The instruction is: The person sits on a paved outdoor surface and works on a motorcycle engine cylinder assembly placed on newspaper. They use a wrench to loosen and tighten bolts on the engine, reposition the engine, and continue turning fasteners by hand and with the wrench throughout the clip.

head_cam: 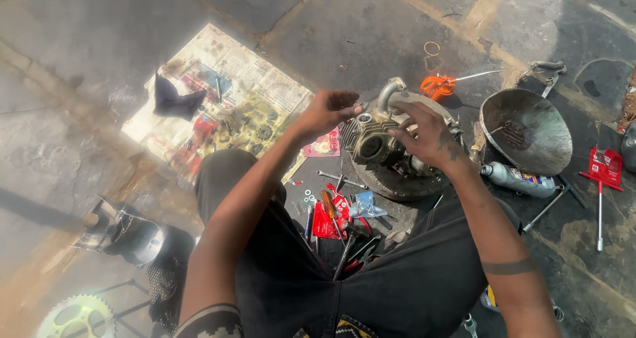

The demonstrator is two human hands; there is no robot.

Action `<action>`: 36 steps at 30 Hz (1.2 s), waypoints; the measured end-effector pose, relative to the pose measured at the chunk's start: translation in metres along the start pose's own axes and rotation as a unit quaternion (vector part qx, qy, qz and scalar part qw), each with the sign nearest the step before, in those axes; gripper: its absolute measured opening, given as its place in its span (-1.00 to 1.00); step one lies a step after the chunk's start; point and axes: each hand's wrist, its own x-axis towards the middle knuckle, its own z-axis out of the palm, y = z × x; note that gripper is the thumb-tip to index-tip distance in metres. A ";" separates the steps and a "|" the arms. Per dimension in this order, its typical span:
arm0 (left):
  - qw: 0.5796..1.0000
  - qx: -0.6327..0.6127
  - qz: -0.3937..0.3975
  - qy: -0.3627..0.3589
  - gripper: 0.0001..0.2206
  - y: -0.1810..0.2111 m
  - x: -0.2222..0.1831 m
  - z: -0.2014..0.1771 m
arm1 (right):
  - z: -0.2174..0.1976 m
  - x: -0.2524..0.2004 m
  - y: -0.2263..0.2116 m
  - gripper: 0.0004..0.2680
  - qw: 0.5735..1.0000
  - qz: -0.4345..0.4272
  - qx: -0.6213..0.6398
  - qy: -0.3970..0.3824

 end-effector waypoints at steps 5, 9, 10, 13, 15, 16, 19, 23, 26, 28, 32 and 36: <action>0.988 0.109 0.016 0.108 -0.43 -0.044 0.022 0.017 | 0.024 0.035 0.047 -0.55 0.997 0.028 0.042 -0.055; 0.983 0.086 0.043 0.156 -0.44 -0.059 0.032 0.032 | 0.043 0.049 0.062 -0.57 0.996 0.036 0.049 -0.069; 0.984 0.087 0.039 0.153 -0.44 -0.063 0.032 0.032 | 0.051 0.053 0.067 -0.57 0.995 0.040 0.053 -0.069; 0.984 0.050 0.005 0.174 -0.45 -0.068 0.041 0.034 | 0.061 0.068 0.086 -0.64 0.996 0.029 0.061 -0.054; 0.984 0.059 -0.017 0.167 -0.53 -0.070 0.041 0.036 | 0.068 0.075 0.098 -0.71 0.996 0.009 0.087 -0.022; 0.984 0.059 -0.020 0.168 -0.53 -0.076 0.044 0.036 | 0.070 0.075 0.098 -0.71 0.996 0.009 0.088 -0.025; 0.987 0.077 0.018 0.139 -0.56 -0.094 0.056 0.037 | 0.069 0.078 0.098 -0.75 0.998 -0.012 0.067 -0.011; 0.986 0.114 0.008 0.122 -0.60 -0.102 0.064 0.041 | 0.071 0.080 0.105 -0.80 0.999 0.030 0.034 -0.014; 0.972 0.193 0.015 0.131 -0.65 -0.115 0.074 0.043 | 0.072 0.083 0.107 -0.83 0.998 0.061 -0.003 -0.027; 0.966 0.224 0.032 0.129 -0.68 -0.117 0.075 0.045 | 0.073 0.082 0.109 -0.84 0.997 0.073 -0.025 -0.032; 0.944 0.297 0.023 0.139 -0.74 -0.112 0.074 0.045 | 0.076 0.081 0.114 -0.85 0.995 0.064 -0.072 -0.026; 0.954 0.269 0.059 0.115 -0.72 -0.135 0.085 0.035 | 0.071 0.083 0.098 -0.84 0.989 0.090 -0.109 -0.033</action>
